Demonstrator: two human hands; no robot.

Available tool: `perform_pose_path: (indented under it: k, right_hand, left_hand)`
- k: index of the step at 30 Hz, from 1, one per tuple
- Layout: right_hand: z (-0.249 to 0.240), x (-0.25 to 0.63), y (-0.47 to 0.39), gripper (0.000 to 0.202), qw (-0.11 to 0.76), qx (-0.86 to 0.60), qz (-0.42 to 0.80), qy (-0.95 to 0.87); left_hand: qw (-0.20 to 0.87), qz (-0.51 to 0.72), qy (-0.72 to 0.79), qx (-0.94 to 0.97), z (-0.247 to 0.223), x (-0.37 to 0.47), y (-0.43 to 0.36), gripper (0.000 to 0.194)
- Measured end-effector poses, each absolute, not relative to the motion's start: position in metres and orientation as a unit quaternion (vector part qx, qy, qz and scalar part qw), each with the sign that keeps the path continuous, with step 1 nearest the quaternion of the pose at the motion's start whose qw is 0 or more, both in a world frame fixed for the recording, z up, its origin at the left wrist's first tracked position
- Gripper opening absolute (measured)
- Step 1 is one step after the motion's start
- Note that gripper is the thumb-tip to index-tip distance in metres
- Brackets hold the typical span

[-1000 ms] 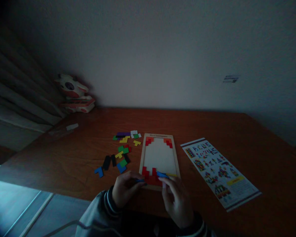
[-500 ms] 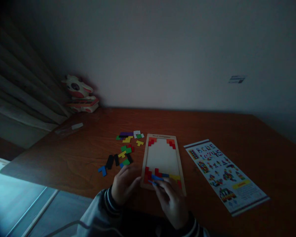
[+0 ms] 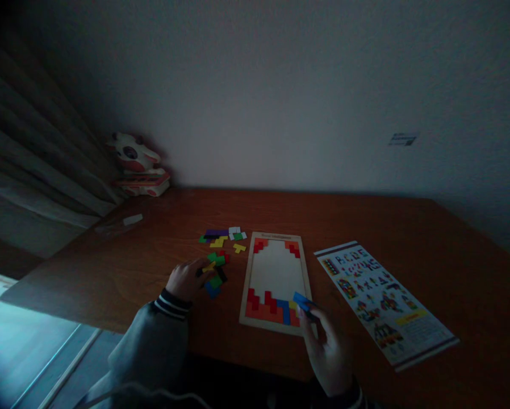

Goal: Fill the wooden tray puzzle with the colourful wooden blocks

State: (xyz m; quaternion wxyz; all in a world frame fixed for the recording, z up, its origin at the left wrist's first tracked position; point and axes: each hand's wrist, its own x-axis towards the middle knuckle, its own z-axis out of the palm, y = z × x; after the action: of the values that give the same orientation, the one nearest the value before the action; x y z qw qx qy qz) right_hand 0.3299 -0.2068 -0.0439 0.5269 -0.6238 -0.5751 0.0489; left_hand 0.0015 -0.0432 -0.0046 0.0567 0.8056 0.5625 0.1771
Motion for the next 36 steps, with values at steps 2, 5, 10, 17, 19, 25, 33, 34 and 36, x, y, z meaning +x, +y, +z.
perform_pose_path:
  k: [2,5,10,17,19,25,33,34,36]
  right_hand:
    - [-0.042,0.329,-0.206,0.015,0.532,-0.617,0.042,-0.578]
    - [-0.044,0.330,-0.206,0.014,0.533,-0.618,0.044,-0.577]
    - [-0.043,0.328,-0.205,0.011,0.536,-0.606,0.036,-0.587]
    - [-0.031,0.323,-0.203,0.010,0.540,-0.598,0.011,-0.592]
    - [-0.029,0.323,-0.203,0.010,0.536,-0.598,0.016,-0.596]
    - [-0.029,0.324,-0.203,0.009,0.544,-0.596,0.022,-0.590]
    - [-0.024,0.321,-0.201,0.008,0.539,-0.592,0.013,-0.599]
    - [-0.023,0.321,-0.201,0.008,0.539,-0.591,0.012,-0.600]
    - [-0.022,0.321,-0.201,0.008,0.536,-0.590,0.010,-0.604]
  left_hand:
    - [0.067,0.181,0.551,0.812,-0.005,-0.001,-0.041,0.027]
    - [0.080,0.194,0.526,0.824,-0.003,-0.005,-0.040,0.029]
    - [0.101,0.255,0.494,0.825,0.000,-0.010,-0.038,0.030]
    - [0.176,0.339,0.456,0.804,0.002,0.011,-0.044,0.018]
    - [0.235,0.370,0.436,0.786,0.005,0.024,-0.046,0.018]
    - [0.371,0.325,0.364,0.790,0.011,0.069,-0.048,0.034]
    - [0.292,0.252,0.316,0.867,0.009,0.104,-0.044,0.022]
    - [0.282,0.246,0.304,0.876,0.008,0.106,-0.043,0.023]
    - [0.264,0.232,0.279,0.893,0.004,0.110,-0.041,0.025]
